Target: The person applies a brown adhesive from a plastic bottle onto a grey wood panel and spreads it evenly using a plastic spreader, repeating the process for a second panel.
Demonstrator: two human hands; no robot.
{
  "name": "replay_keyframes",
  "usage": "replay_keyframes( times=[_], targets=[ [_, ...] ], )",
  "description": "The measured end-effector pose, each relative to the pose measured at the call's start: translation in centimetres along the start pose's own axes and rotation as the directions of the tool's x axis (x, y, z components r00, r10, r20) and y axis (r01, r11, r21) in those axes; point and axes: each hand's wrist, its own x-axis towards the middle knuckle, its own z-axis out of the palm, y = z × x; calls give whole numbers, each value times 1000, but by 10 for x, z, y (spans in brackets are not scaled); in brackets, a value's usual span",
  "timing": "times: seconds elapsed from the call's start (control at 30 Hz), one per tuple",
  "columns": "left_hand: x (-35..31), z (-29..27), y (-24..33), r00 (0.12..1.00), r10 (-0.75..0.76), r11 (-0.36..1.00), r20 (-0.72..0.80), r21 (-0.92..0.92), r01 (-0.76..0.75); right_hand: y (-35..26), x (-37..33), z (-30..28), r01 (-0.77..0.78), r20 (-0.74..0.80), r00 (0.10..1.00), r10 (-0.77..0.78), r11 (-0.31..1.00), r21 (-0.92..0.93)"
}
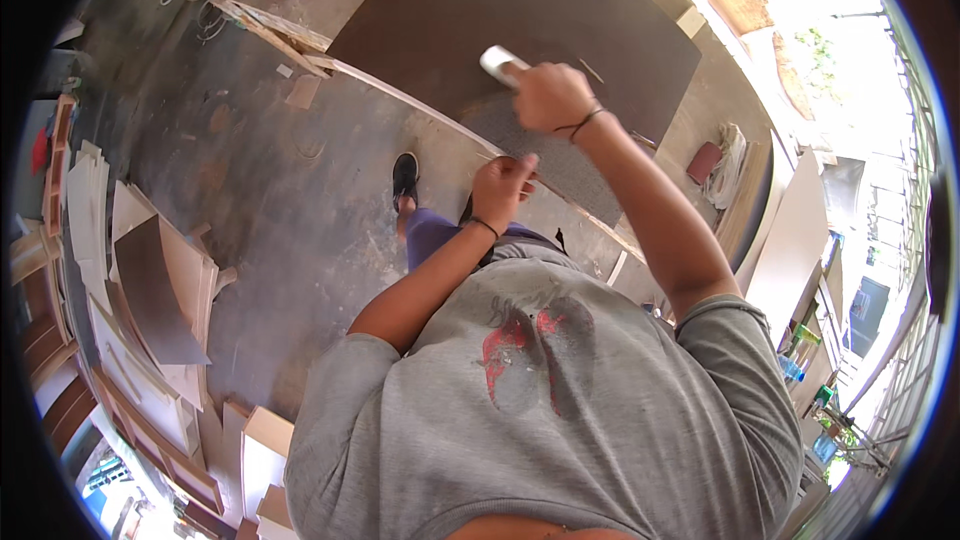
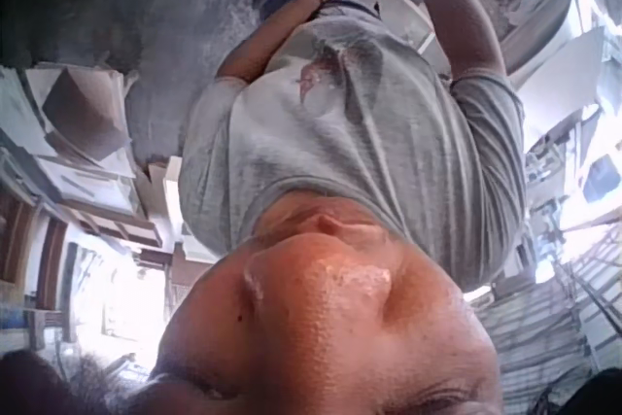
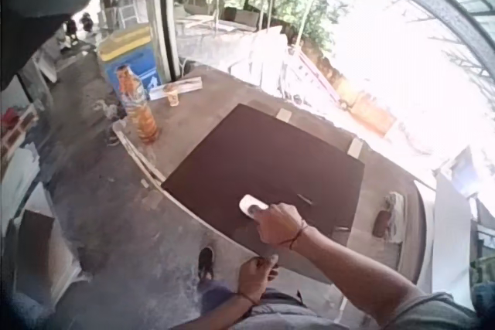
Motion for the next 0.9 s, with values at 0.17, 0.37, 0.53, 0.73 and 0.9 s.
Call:
replay_keyframes(
  times=[0.17,0.37,0.53,0.73,0.9],
  targets=[
    [34,-12,-77,686,709,519,160,539,-663,-83,-17,10,358,77,929,-363,931,69],
    [-1,10,-17,997,-65,994,52,-80,69,-29,-33,-55,180,-102,979,-176,983,24],
    [-2,9,-6,987,-115,993,114,-20,118,58,-103,41,129,-43,989,-145,958,-256],
    [-1,9,-9,993,-60,997,104,-43,65,69,-68,-41,136,-59,986,-157,954,-268],
    [-3,14,-9,997,-31,999,66,24,29,97,-2,-24,385,43,923,-382,918,-98]
  ],
)
